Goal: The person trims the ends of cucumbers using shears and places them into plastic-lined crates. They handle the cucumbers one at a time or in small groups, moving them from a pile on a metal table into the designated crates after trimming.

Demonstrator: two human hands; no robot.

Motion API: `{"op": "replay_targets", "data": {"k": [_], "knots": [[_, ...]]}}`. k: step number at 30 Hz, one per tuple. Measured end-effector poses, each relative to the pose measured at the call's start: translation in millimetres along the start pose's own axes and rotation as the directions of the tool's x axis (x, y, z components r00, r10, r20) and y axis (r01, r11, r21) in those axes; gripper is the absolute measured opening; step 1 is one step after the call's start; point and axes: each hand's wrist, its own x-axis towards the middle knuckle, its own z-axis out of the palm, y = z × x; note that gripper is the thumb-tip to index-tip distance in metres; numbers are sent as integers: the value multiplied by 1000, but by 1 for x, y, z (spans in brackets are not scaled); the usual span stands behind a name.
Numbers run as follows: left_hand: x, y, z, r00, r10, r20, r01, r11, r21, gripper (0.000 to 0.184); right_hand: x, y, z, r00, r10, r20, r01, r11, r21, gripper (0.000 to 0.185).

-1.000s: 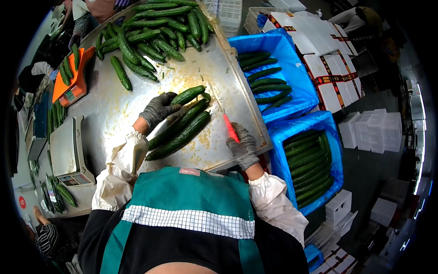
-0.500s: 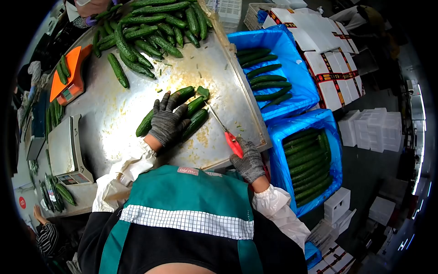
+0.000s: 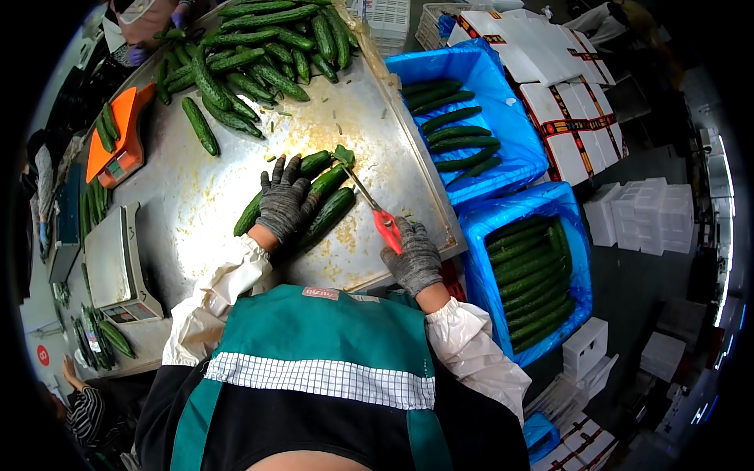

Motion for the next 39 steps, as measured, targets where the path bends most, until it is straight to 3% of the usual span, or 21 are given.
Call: {"op": "replay_targets", "data": {"k": [10,13,15,18,22,26,29,33,35,36,38,39], "knots": [[2,0,-6,999,-22,48,23,999,-24,42,3,11,23,992,-76,-102,81,996,38,52],[2,-1,-7,998,-23,54,24,999,-31,41,3,5,24,990,-83,-110,77,995,-60,53],[3,-1,-6,998,-24,55,26,999,-32,41,0,-6,18,996,-4,-84,-4,995,-98,51],[3,-2,-5,998,-25,52,27,999,-38,40,-2,-1,29,991,-45,-123,23,985,-172,54],[3,-2,-5,997,-29,70,31,999,-26,41,6,10,29,968,-122,-219,106,991,-82,51],[-1,1,-9,998,-22,51,23,999,-25,49,8,18,15,982,-1,-191,11,999,52,47],[-10,7,-30,981,-79,178,80,997,5,53,0,23,2,981,77,-177,-84,996,-28,49],[-16,-4,-24,983,-101,157,108,993,-41,57,-11,15,-11,971,192,-143,-214,964,-158,50],[-20,-4,-19,992,-87,87,91,995,-37,57,-21,20,-16,989,120,-88,-122,993,-11,48],[-23,-5,-18,997,-73,17,74,997,-29,56,-27,18,-21,989,118,-83,-120,993,-10,48],[-28,-3,-19,999,-37,-34,36,999,-10,57,-39,12,-33,984,158,86,-175,951,254,45],[-30,0,-19,996,5,-85,-4,1000,9,58,-43,13,-32,983,162,87,-179,951,251,45]]}}
